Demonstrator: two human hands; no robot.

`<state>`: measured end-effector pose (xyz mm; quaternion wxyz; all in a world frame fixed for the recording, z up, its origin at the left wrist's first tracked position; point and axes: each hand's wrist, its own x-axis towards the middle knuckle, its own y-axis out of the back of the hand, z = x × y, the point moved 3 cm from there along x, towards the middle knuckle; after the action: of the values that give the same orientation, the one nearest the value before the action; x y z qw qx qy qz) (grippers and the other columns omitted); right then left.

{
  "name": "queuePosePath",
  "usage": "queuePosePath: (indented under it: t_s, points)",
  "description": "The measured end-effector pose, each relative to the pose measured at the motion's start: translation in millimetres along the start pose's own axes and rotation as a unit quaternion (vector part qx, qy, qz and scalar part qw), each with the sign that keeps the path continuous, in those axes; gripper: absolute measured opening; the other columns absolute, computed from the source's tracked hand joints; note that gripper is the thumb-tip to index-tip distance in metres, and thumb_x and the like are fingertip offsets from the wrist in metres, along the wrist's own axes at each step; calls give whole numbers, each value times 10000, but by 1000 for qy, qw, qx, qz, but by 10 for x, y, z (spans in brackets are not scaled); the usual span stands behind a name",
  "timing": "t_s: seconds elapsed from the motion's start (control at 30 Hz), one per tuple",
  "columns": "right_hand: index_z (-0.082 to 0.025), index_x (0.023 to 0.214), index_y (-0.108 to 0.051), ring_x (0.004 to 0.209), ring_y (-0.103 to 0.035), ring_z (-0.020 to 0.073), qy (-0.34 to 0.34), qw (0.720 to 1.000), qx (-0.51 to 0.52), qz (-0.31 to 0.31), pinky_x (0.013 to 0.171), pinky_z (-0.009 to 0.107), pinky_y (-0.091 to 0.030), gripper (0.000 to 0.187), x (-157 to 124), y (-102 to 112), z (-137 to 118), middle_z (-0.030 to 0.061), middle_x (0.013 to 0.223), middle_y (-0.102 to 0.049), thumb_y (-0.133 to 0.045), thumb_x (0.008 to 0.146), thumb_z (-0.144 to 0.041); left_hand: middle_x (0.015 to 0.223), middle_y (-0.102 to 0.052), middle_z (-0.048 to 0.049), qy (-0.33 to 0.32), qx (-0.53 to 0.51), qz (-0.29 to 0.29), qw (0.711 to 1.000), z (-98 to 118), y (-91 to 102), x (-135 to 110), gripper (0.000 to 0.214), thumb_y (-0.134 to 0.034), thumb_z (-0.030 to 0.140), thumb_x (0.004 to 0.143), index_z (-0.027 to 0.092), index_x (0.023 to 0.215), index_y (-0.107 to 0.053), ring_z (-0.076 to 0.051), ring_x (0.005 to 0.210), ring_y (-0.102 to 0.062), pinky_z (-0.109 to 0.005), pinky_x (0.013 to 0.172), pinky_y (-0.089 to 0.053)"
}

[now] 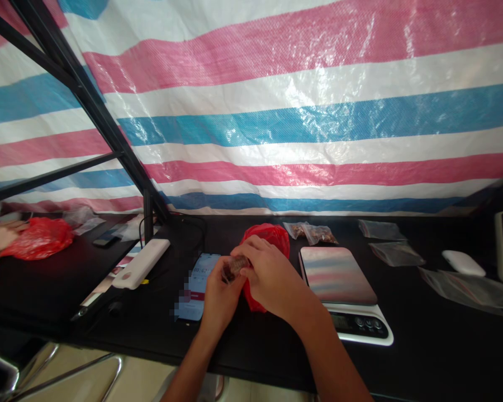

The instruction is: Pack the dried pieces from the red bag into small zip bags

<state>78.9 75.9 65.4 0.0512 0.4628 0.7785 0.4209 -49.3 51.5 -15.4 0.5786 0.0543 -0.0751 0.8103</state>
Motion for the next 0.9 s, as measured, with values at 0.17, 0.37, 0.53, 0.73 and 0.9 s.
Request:
queuePosePath:
  t_s: [0.17,0.37,0.53,0.73,0.9]
  points:
    - [-220,1106,-692,1113,-587,237,0,999,-37,16,1015,412,-445,361,-1,6,-19,74,1160,-669,-541,857,-7,802,-669,-6,-2,11,5,1000,1,11,0,179,-734,264,777,188,901,-629,-160,733,-602,-268,693,-483]
    - [-236,1069,-707,1055,-608,233,-3,1000,-29,4,976,404,-461,354,-7,28,-29,68,1120,-682,-542,843,-19,839,-677,-14,-4,8,4,1000,-35,30,-5,211,-746,250,767,197,919,-609,-173,773,-627,-280,718,-498]
    - [-246,1064,-713,1023,-618,218,-20,1000,-7,12,959,377,-466,362,-18,69,-7,55,1116,-682,-566,820,-22,916,-687,-37,-28,27,5,999,-68,48,2,204,-739,247,800,200,970,-636,-182,830,-648,-285,752,-503]
    - [-253,1085,-716,1016,-622,201,-13,1000,9,-4,962,358,-457,376,-33,68,1,41,1134,-679,-558,826,-31,950,-675,-41,-43,44,14,998,-68,56,-1,209,-738,198,786,206,979,-659,-194,873,-648,-299,784,-506]
    - [-254,1099,-726,1042,-621,208,-13,1000,9,0,979,361,-453,404,-36,71,5,42,1150,-686,-552,822,-17,957,-655,-38,-63,62,18,996,-34,51,-8,183,-728,183,795,204,967,-668,-188,867,-634,-293,771,-503]
